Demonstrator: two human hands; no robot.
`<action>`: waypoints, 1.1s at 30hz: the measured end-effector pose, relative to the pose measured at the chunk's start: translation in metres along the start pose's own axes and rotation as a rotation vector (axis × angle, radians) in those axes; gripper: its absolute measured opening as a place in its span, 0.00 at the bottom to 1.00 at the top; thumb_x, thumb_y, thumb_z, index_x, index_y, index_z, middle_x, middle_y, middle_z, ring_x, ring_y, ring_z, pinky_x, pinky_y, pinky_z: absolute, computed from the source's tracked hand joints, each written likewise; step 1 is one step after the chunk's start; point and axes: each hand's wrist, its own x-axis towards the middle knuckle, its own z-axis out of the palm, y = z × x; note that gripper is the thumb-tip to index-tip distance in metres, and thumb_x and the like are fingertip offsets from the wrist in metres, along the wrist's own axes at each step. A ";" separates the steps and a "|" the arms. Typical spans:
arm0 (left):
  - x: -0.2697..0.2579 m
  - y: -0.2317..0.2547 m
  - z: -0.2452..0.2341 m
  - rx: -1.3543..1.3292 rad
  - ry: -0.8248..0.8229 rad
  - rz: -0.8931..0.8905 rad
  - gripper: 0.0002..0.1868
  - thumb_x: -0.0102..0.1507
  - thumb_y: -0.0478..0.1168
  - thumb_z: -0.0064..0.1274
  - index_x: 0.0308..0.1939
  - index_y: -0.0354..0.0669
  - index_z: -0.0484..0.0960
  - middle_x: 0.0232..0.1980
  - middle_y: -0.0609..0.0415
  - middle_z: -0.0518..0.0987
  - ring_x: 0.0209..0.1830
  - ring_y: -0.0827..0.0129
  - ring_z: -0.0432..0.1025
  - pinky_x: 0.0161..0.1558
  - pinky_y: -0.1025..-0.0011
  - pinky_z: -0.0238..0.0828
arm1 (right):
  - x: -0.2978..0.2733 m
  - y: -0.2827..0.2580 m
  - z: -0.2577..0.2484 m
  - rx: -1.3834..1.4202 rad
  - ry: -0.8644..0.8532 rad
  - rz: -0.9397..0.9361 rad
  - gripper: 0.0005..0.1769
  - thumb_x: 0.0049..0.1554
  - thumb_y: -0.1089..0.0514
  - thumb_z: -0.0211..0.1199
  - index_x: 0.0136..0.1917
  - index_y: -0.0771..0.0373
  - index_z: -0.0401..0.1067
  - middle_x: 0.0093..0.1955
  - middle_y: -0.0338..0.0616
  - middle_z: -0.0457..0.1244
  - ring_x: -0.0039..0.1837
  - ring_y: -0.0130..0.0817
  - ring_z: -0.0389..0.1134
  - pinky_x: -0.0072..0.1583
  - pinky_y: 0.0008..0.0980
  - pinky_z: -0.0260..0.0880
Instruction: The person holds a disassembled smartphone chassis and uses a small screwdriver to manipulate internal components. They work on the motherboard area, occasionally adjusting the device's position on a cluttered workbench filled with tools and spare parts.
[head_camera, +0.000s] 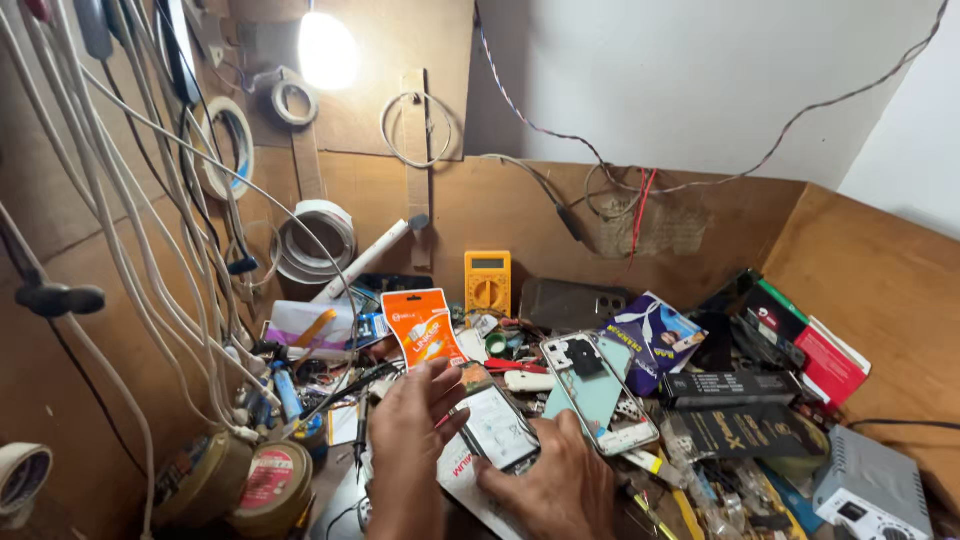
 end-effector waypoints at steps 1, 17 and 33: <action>0.007 -0.009 0.003 -0.038 0.026 0.023 0.25 0.68 0.49 0.43 0.58 0.32 0.80 0.55 0.40 0.84 0.52 0.60 0.79 0.53 0.63 0.76 | 0.000 0.001 0.002 0.024 0.040 -0.009 0.46 0.32 0.30 0.75 0.60 0.54 0.76 0.52 0.45 0.62 0.58 0.44 0.69 0.60 0.46 0.70; 0.028 -0.061 0.021 -0.471 -0.417 -0.331 0.45 0.63 0.75 0.21 0.57 0.41 0.75 0.48 0.39 0.83 0.43 0.49 0.78 0.44 0.54 0.79 | 0.027 0.033 0.025 0.265 0.101 -0.166 0.49 0.33 0.31 0.80 0.61 0.59 0.75 0.51 0.45 0.63 0.53 0.39 0.72 0.56 0.41 0.73; 0.031 -0.063 0.006 -0.577 -0.406 -0.335 0.46 0.68 0.72 0.19 0.57 0.31 0.72 0.48 0.37 0.80 0.46 0.49 0.77 0.45 0.46 0.80 | 0.039 0.063 0.034 0.697 0.239 -0.169 0.19 0.63 0.51 0.55 0.58 0.64 0.78 0.42 0.51 0.72 0.46 0.31 0.73 0.50 0.33 0.74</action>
